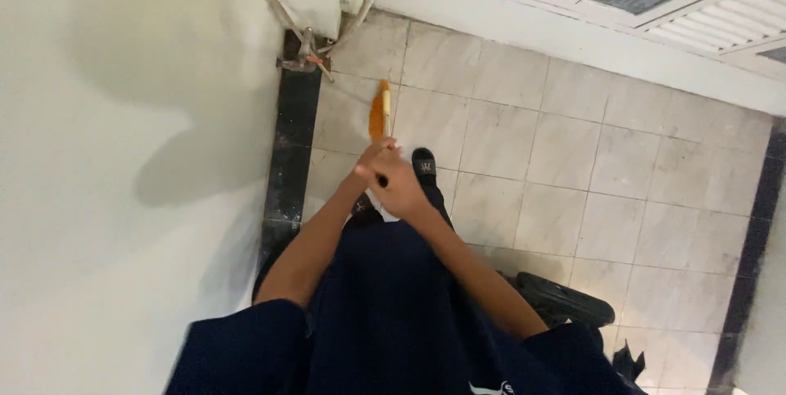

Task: Sweeping a tiled floor in a garage area around parked motorcycles using a small broom.

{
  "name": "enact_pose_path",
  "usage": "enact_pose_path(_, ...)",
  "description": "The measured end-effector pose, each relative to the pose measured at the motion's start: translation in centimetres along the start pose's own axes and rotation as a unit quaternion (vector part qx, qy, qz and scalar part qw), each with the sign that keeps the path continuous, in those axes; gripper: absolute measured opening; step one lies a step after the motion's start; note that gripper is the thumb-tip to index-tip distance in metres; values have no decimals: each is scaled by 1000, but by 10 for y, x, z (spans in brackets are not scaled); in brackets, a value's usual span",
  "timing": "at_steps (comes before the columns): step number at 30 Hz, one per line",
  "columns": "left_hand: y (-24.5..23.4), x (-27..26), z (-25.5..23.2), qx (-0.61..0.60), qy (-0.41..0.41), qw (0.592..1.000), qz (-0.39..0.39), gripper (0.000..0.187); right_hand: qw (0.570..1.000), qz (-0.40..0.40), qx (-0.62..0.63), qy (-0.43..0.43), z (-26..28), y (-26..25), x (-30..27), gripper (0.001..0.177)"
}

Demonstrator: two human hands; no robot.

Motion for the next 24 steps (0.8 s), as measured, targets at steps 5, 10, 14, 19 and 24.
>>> enact_pose_path(5, -11, -8, -202, 178, 86, 979, 47, 19, 988, -38, 113, 97, 56, -54, 37, 43)
enact_pose_path(10, -31, -25, -225, 254, 38, 966, 11, 11, 968, -88, 179, 154, 39, -57, 37, 40)
enact_pose_path(14, -31, -40, -165, 339, -124, 932, -32, 31, 966, -10, 178, 189, 6, -37, 26, 36)
enact_pose_path(19, 21, -17, -101, 275, 116, 954, -33, 21, 951, -7, 177, 254, -93, -70, -3, 28)
enact_pose_path(24, 166, 5, -132, 154, -14, 988, 12, 17, 970, -72, 27, 230, -88, -185, 12, 30)
Point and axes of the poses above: each hand's wrist, its own x-axis towards the middle knuckle, its own y-axis out of the palm, z = x × y, the point moved 1 cm from there along x, towards the middle knuckle, and after that the axes turned 15 degrees about -z, right-handed, at the moved point
